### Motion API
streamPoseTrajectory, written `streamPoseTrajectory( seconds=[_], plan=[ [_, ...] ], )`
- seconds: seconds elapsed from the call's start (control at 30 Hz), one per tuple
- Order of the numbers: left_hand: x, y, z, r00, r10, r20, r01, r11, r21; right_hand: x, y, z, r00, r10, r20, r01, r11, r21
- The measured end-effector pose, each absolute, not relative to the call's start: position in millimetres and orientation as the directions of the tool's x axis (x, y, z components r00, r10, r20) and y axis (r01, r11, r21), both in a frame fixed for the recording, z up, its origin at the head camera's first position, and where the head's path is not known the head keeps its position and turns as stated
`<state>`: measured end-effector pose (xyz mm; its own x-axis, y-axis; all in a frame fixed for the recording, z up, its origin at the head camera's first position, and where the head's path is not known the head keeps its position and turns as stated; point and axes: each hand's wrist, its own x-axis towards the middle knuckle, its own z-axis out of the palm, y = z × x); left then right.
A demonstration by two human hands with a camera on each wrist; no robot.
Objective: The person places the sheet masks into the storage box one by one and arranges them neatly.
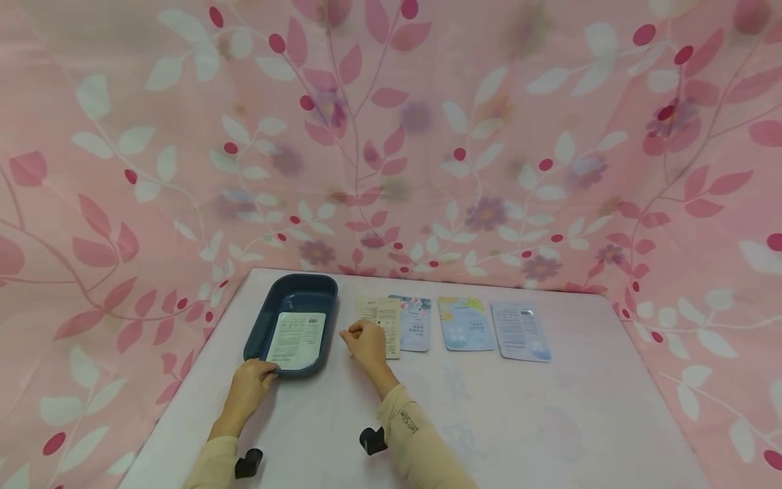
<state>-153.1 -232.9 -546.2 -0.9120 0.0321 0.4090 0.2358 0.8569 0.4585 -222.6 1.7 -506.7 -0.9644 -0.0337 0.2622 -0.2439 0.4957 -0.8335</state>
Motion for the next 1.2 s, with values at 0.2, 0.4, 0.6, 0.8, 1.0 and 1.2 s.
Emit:
streamPoseTrajectory(
  seconds=[0.2,0.4,0.6,0.8,1.0,1.2],
  plan=[
    [-152.9,-235.0,-545.3,-0.912,0.029,0.409,0.234,0.857,0.460,-225.3,27.8,-505.6,-0.977,0.006,0.215,-0.185,0.486,-0.854],
    [-155.8,-234.0,-546.9,-0.909,0.035,0.414,0.244,0.852,0.463,-223.7,42.3,-510.1,-0.986,0.036,0.164,-0.121,0.523,-0.844],
    [-155.6,-233.9,-547.5,-0.913,0.028,0.407,0.234,0.852,0.468,-222.7,49.6,-528.6,-0.992,0.103,0.068,0.008,0.604,-0.797],
    [-154.0,-233.7,-547.6,-0.915,0.026,0.403,0.231,0.853,0.468,-222.2,51.4,-555.6,-0.982,0.167,-0.090,0.181,0.679,-0.712],
    [-154.3,-233.0,-548.4,-0.904,0.024,0.428,0.243,0.851,0.465,-221.0,49.3,-563.3,-0.974,0.198,-0.108,0.215,0.673,-0.708],
    [-155.2,-232.8,-549.2,-0.899,0.024,0.438,0.246,0.855,0.457,-220.0,47.9,-562.2,-0.972,0.212,-0.097,0.220,0.690,-0.690]
  ],
)
